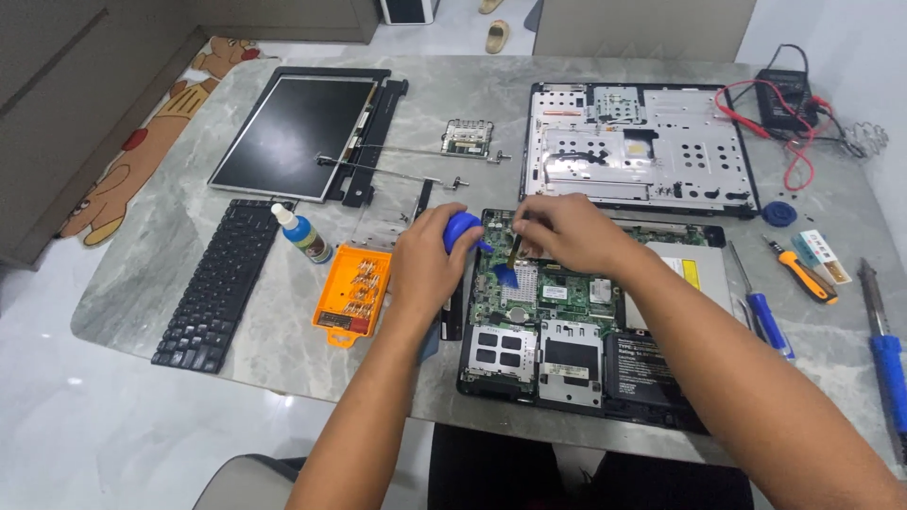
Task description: Cleaning a laptop motherboard with an air blower and removing screws with a screwdriver during disassembly.
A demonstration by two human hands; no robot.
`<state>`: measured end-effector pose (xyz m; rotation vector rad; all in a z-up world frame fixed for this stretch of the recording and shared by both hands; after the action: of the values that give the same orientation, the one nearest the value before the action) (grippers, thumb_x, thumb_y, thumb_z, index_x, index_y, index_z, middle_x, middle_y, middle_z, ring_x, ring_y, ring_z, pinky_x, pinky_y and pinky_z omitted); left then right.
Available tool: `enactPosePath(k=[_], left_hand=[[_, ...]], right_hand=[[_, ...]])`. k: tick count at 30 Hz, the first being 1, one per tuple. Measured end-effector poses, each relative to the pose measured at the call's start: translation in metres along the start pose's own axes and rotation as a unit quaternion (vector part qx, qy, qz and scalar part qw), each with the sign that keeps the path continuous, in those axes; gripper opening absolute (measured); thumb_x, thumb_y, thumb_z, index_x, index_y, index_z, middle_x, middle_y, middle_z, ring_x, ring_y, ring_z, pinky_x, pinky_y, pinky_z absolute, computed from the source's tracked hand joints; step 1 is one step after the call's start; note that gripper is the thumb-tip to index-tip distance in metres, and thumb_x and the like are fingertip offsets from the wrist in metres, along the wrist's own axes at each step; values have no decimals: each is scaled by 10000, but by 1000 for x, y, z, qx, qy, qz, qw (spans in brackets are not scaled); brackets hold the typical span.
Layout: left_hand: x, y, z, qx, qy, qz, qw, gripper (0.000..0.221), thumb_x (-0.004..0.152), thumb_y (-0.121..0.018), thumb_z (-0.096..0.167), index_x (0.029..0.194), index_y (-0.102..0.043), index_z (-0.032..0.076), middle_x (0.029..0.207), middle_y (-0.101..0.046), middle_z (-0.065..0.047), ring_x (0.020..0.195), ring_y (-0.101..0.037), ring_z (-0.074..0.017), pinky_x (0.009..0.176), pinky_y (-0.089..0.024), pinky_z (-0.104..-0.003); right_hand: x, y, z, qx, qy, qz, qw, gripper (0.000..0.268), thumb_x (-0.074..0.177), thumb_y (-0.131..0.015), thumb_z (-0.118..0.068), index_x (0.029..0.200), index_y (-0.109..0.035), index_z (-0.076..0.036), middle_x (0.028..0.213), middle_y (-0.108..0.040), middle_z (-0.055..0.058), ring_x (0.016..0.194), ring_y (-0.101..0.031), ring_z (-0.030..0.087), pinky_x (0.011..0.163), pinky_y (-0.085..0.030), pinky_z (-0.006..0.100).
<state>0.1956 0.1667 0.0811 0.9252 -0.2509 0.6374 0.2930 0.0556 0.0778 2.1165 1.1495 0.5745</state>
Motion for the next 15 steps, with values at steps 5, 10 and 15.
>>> enactPosePath(k=[5, 10, 15], left_hand=[[6, -16, -9, -48, 11, -45, 998, 283, 866, -697, 256, 1050, -627, 53, 910, -660, -170, 915, -665, -376, 788, -539, -450], [7, -11, 5, -87, 15, -84, 993, 293, 902, -650, 256, 1109, -606, 53, 957, -662, -198, 963, -654, -402, 815, -531, -477], [1, -17, 12, -121, 4, -166, 979, 311, 911, -611, 166, 1181, -575, 15, 1032, -620, -245, 1040, -599, -457, 884, -489, -524]], right_hand=[[4, 29, 18, -115, 12, 89, 989, 173, 959, -512, -128, 1033, -640, -38, 801, -700, 149, 788, -686, 332, 748, -526, 421], [-10, 8, -8, -25, -15, -28, 999, 212, 946, -500, -137, 1046, -667, -53, 844, -735, 146, 818, -710, 295, 804, -537, 423], [-10, 8, -14, -104, 14, -77, 991, 333, 948, -469, -117, 1237, -583, 0, 1063, -698, 198, 964, -671, 377, 879, -509, 475]])
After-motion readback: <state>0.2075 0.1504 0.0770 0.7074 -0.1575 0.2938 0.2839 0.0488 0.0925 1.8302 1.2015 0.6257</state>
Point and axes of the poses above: each hand's wrist, its own x-axis towards the middle knuckle, its own y-axis out of the back of the hand, z = x × y, the point moved 10 cm from there along x, towards the middle knuckle
